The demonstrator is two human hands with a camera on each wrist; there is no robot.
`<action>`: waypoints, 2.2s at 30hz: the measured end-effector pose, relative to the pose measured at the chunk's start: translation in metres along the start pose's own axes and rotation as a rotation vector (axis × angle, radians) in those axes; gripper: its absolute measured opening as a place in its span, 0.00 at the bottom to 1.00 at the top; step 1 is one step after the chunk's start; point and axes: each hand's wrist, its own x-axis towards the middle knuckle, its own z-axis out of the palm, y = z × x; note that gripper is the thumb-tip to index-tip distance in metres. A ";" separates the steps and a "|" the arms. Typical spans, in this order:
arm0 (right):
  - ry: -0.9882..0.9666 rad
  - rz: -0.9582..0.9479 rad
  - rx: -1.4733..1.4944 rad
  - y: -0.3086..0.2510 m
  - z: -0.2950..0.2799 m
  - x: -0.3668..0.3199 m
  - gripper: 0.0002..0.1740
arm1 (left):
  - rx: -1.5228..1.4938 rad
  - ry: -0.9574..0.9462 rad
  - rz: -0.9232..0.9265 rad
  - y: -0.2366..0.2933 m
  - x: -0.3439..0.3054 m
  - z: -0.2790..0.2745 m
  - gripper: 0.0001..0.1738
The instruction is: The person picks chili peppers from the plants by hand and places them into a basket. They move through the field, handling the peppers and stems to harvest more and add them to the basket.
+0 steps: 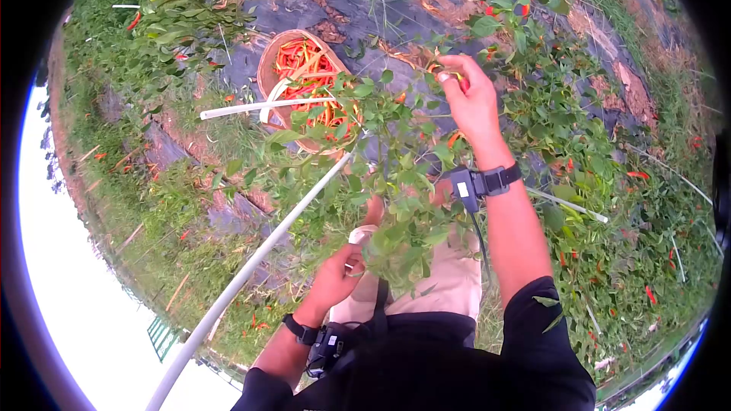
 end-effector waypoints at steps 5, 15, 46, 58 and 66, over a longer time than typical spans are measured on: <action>-0.369 0.181 -0.485 0.078 0.075 0.033 0.16 | -0.098 0.028 0.090 -0.006 -0.011 -0.004 0.16; -0.585 0.696 -0.178 0.074 0.078 0.008 0.24 | -0.207 -0.018 -0.002 -0.035 -0.022 -0.009 0.19; -0.340 -0.131 0.072 -0.109 -0.058 -0.146 0.18 | -0.215 0.393 0.462 0.146 -0.031 0.009 0.25; -0.341 0.145 0.485 -0.126 -0.129 -0.235 0.13 | -0.908 -0.127 0.380 0.174 -0.059 0.045 0.09; 0.209 0.186 0.823 -0.112 -0.098 -0.295 0.07 | -0.336 -0.310 0.498 0.168 -0.075 0.068 0.13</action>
